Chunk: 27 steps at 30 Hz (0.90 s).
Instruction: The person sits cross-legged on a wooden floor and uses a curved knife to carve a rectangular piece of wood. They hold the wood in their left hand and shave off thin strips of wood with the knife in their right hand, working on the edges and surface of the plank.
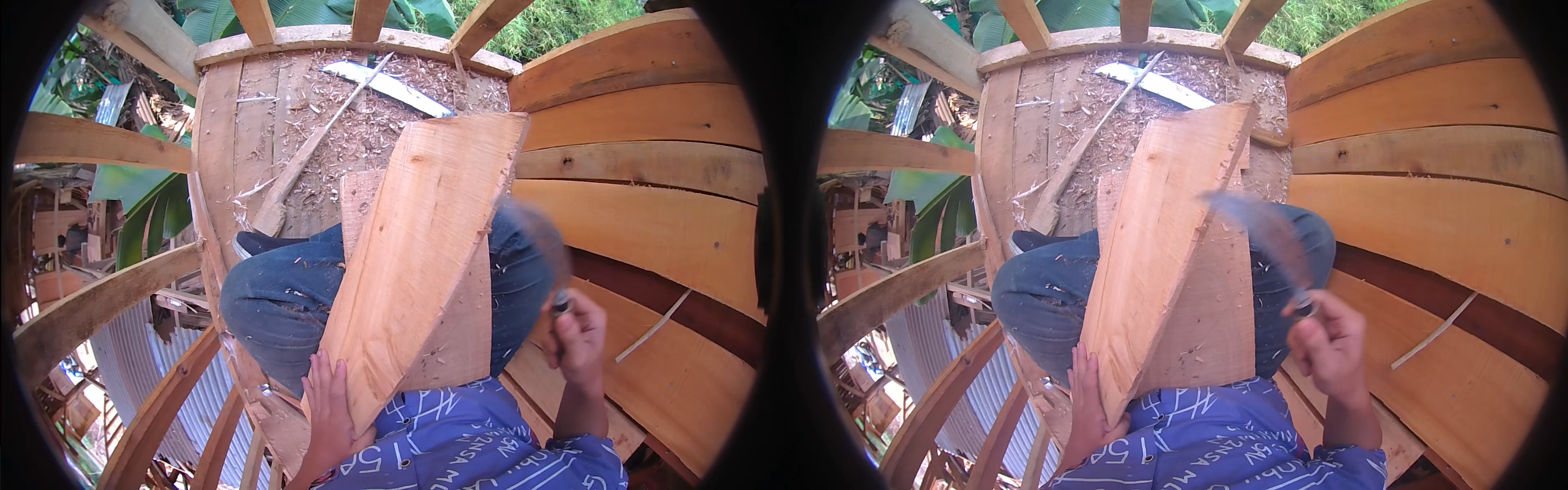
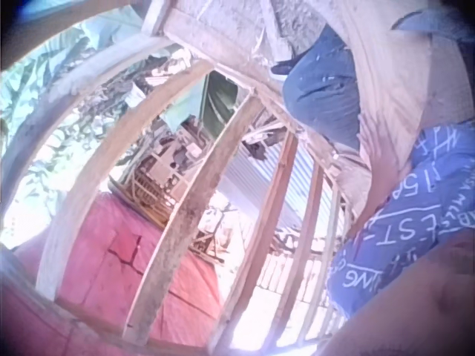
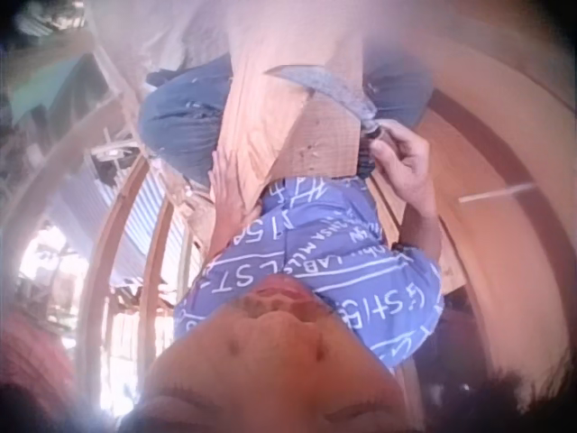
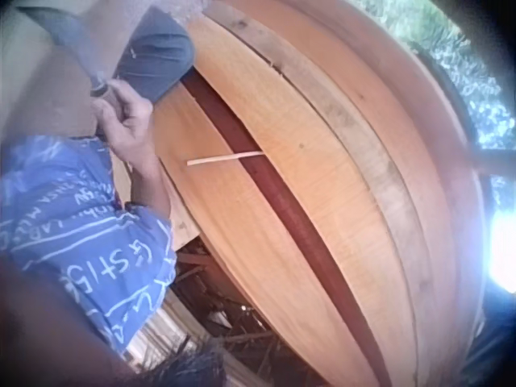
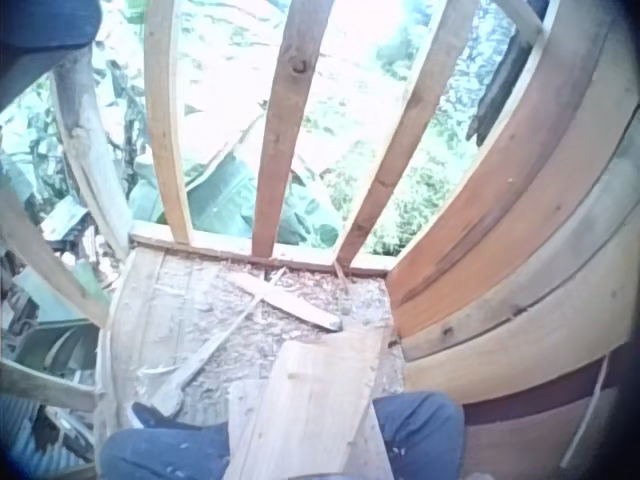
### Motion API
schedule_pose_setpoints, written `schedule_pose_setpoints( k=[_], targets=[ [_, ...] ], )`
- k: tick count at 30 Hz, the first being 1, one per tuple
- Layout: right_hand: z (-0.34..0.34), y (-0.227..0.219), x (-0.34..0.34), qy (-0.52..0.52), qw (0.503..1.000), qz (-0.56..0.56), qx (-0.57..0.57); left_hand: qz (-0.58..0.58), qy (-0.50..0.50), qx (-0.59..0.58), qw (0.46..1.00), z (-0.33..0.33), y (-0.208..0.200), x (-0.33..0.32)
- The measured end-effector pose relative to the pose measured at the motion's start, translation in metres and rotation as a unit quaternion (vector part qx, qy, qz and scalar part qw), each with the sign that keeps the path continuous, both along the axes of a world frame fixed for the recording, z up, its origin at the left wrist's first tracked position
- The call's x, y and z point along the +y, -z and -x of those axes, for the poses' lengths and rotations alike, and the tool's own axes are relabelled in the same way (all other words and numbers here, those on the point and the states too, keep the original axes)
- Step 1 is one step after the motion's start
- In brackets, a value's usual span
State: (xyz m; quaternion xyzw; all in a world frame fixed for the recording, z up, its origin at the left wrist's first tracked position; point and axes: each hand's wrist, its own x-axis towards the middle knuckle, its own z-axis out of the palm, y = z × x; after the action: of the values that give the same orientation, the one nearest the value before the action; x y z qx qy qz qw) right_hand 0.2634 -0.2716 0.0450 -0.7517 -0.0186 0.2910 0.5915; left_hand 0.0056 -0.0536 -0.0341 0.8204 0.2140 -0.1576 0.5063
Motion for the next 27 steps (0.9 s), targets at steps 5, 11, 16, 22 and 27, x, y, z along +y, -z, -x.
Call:
schedule_pose_setpoints(
  k=[5,11,16,22,27],
  targets=[
    [0.003,0.007,0.023,-0.078,0.994,0.074,0.023,0.018,0.0,0.015,1.0,0.002,-0.003,0.003],
    [-0.044,0.007,-0.01,0.251,0.914,0.056,-0.315,0.023,0.004,0.008,1.0,0.005,-0.002,0.008],
    [-0.018,-0.011,-0.008,0.008,0.999,-0.027,-0.026,0.009,0.003,0.002,1.0,0.0,-0.001,0.002],
    [-0.014,0.007,0.017,-0.1,0.991,0.09,-0.016,0.011,-0.001,0.002,1.0,0.003,0.001,0.004],
    [-0.056,-0.001,-0.016,0.28,0.927,-0.031,-0.248,0.021,0.003,0.006,1.0,0.003,0.0,0.007]
  ],
)
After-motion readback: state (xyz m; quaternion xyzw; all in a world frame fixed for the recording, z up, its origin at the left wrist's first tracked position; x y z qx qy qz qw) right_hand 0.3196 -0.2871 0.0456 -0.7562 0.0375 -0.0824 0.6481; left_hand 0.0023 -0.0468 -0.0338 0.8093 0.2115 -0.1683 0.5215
